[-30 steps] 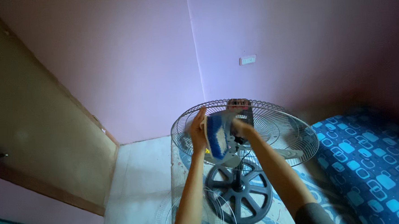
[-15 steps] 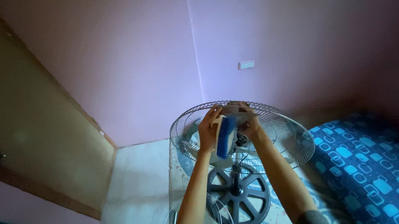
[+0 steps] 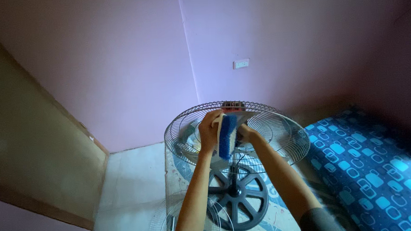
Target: The person cleans the blades and cage of an electric fan using a brush and a cloth. They wipe each blade and the metal cage thoroughly.
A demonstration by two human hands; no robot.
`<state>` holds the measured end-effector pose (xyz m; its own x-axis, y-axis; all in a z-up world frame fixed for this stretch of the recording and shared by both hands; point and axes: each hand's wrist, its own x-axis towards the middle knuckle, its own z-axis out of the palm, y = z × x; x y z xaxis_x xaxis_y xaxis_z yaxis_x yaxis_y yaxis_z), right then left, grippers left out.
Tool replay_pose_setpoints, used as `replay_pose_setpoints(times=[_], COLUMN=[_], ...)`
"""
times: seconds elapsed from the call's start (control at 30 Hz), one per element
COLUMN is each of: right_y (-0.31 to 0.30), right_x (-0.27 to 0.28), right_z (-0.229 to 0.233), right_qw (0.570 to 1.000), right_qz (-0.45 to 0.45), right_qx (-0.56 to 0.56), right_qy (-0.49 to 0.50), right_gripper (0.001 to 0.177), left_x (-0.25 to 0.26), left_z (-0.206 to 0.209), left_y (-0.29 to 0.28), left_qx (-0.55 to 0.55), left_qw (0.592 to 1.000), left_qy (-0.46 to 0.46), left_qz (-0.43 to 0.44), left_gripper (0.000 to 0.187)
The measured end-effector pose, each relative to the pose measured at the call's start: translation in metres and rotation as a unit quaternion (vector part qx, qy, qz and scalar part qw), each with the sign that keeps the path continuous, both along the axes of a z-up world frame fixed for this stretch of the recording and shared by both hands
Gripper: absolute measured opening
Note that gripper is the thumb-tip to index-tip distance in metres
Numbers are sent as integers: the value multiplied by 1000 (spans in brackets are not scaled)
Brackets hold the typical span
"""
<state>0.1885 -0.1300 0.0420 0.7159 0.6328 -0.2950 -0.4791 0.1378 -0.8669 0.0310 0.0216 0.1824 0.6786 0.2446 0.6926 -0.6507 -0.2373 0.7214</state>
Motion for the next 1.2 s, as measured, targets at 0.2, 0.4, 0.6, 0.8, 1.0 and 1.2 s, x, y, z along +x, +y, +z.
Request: replay_pose_setpoints(times=[0.2,0.4,0.6,0.8,1.0,1.2], right_y=[-44,-88,-105,-125,-149,-174], right_x=[5,-25,-17,-33,-83,-117], right_z=[76,82,26,7,-1,-39], right_qw=[984,949,958,922,930,951], right_qz=[-81,-90,-131,-43,-204,-289], right_qx=[159,303,196,384,296,90], right_qy=[24,3,-161,0,76,70], right_gripper=[34,31,24,48,54,50], left_x=[6,5,-11,-22,-17,-28], left_z=[2,8,29,28,-3,-24], left_y=[-2,-9,-13,-8,-19,-25], left_qx=[32,92,107,107,67,145], left_qw=[999,994,991,994,995,978], left_qy=[-2,-27,77,31,69,101], left_qz=[-20,-42,-37,-20,-32,-108], left_gripper=[27,23,20,40,31,11])
